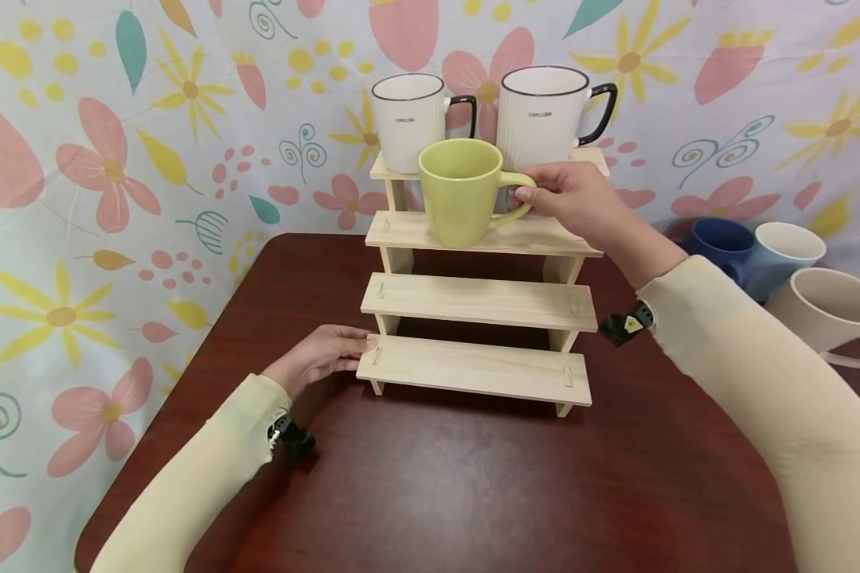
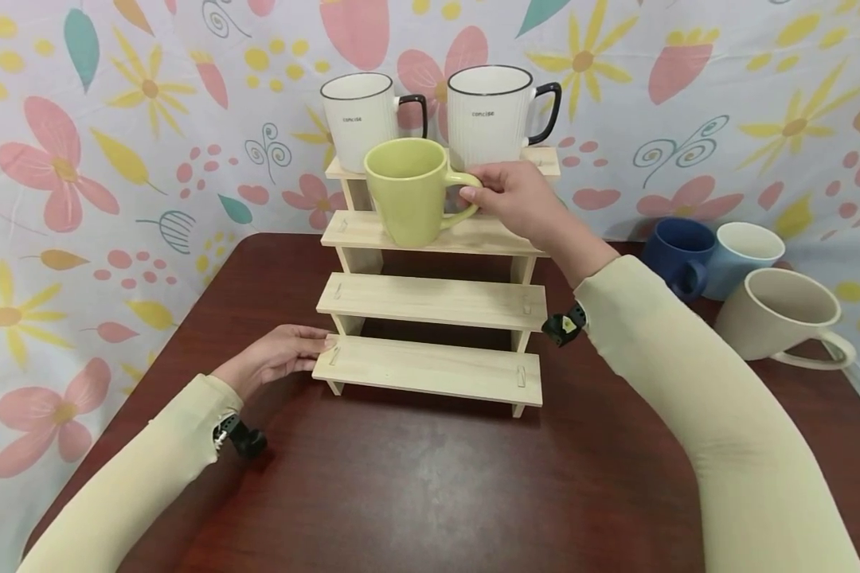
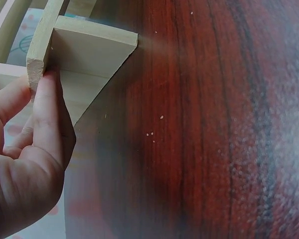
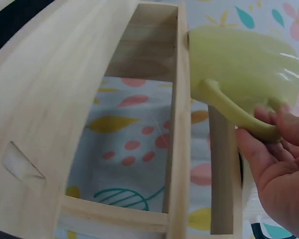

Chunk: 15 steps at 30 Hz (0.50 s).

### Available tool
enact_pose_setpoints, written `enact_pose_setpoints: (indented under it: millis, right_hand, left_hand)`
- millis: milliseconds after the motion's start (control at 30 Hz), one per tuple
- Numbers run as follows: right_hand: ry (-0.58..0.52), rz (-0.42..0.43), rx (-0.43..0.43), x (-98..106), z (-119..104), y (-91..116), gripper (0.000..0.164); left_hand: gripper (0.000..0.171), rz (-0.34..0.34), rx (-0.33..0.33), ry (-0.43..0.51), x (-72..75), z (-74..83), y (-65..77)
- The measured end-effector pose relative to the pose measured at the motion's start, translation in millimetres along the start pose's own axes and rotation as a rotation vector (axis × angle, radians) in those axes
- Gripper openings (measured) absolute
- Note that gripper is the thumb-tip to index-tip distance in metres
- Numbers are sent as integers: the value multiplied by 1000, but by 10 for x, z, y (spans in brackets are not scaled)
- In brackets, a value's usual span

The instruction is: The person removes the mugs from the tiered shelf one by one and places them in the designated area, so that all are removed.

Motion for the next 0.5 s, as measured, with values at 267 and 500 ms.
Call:
enact_pose_setpoints:
  millis: [267,500]
  right_hand:
    - [-58,86,8,-45,26,42,34]
    - [-103,123,25,14,42,103,37]
  left_hand:
    - [51,7,-3,3,7,0,-1]
    - [52,16,4,-6,0,-2,-11]
Point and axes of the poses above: each hand's wrist, its own y-axis away from the middle knuckle, its own x-axis out of the back of the hand, z = x × y, the point moved 3 cm from there along -y, towards the middle knuckle, and after that the axes turned 11 degrees about z, right-handed, at the moved point
